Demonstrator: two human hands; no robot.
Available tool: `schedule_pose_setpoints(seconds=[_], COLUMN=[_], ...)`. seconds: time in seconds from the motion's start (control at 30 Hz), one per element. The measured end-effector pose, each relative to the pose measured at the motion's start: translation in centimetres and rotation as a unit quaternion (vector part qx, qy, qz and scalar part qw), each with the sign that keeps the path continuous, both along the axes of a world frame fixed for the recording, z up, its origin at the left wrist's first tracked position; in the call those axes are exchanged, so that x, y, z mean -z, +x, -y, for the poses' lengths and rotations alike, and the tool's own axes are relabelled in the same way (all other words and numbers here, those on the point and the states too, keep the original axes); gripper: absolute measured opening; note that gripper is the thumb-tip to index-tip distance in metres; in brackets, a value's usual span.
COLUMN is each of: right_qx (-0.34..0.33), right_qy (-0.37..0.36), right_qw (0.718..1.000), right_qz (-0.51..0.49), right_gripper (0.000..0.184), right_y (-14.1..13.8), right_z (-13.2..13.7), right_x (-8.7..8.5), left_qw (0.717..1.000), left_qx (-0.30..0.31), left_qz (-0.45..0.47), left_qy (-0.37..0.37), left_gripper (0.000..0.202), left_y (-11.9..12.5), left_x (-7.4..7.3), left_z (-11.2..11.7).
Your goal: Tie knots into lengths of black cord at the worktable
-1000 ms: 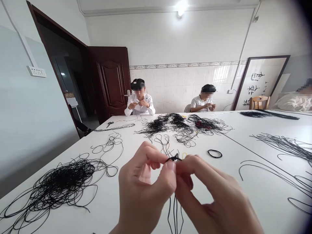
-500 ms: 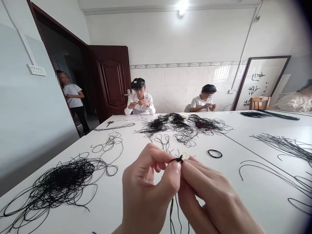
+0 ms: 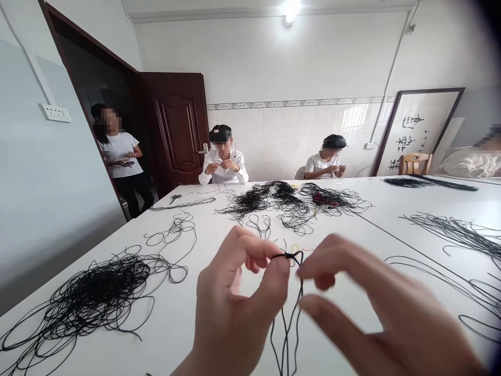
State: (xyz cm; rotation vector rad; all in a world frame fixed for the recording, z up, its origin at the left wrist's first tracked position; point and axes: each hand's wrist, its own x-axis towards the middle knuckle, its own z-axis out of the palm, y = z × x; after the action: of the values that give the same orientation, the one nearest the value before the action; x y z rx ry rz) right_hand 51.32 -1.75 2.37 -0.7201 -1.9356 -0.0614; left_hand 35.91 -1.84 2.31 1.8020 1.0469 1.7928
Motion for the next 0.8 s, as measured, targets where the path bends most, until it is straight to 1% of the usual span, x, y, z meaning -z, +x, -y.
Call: schedule_pose_setpoints(seconds=[0.03, 0.07, 0.1, 0.2, 0.27, 0.3, 0.37, 0.43, 0.5, 0.53, 0.6, 0.73, 0.8], right_qx=[0.019, 0.029, 0.027, -0.027, -0.047, -0.053, -0.068, -0.089, -0.107, -0.113, -0.122, -0.126, -0.124], right_qy=[0.014, 0.029, 0.037, 0.009, -0.02, -0.026, -0.029, -0.027, -0.022, -0.018, -0.007, 0.013, 0.029], right_qw=[0.999, 0.998, 0.998, 0.999, 0.997, 0.996, 0.995, 0.993, 0.992, 0.991, 0.99, 0.99, 0.99], right_qz=[-0.024, -0.043, -0.053, -0.039, -0.052, -0.062, -0.072, -0.073, -0.071, -0.068, -0.066, -0.061, -0.056], right_gripper=[0.005, 0.011, 0.013, 0.006, 0.009, 0.01, 0.011, 0.012, 0.014, 0.014, 0.016, 0.021, 0.024], right_y=[0.2, 0.4, 0.5, 0.5, 0.3, 0.2, 0.0, -0.1, -0.1, -0.2, -0.2, -0.2, -0.2], right_z=[-0.2, -0.4, -0.6, -1.0, -1.1, -1.1, -1.0, -1.0, -1.1, -1.1, -1.3, -1.5, -1.5], right_x=[0.0, -0.1, -0.2, -0.4, -0.6, -0.6, -0.7, -0.7, -0.7, -0.7, -0.6, -0.3, -0.2], left_qw=[0.999, 0.996, 0.99, 0.966, 0.956, 0.958, 0.973, 0.991, 0.995, 0.993, 0.986, 0.963, 0.954], left_qx=[-0.017, -0.033, -0.045, -0.08, -0.095, -0.095, -0.068, -0.006, 0.056, 0.078, 0.106, 0.186, 0.211], left_qz=[-0.024, -0.046, -0.069, -0.119, -0.131, -0.129, -0.116, -0.099, -0.081, -0.069, -0.047, -0.013, 0.006], left_qy=[0.032, 0.069, 0.111, 0.216, 0.244, 0.238, 0.187, 0.088, -0.018, -0.06, -0.12, -0.193, -0.212], left_gripper=[0.02, 0.021, 0.022, 0.03, 0.035, 0.034, 0.031, 0.021, 0.008, 0.004, 0.012, 0.014, 0.013], left_y=[0.0, 0.1, 0.1, 0.0, -0.1, -0.2, -0.4, -0.7, -1.1, -1.2, -1.5, -1.7, -1.7], left_x=[0.1, 0.3, 0.5, 1.0, 1.1, 1.1, 0.6, 0.0, -0.6, -0.9, -1.2, -1.2, -1.0], left_z=[-0.1, -0.2, -0.3, -0.6, -0.6, -0.5, -0.3, -0.1, 0.0, 0.0, 0.0, 0.0, -0.1])
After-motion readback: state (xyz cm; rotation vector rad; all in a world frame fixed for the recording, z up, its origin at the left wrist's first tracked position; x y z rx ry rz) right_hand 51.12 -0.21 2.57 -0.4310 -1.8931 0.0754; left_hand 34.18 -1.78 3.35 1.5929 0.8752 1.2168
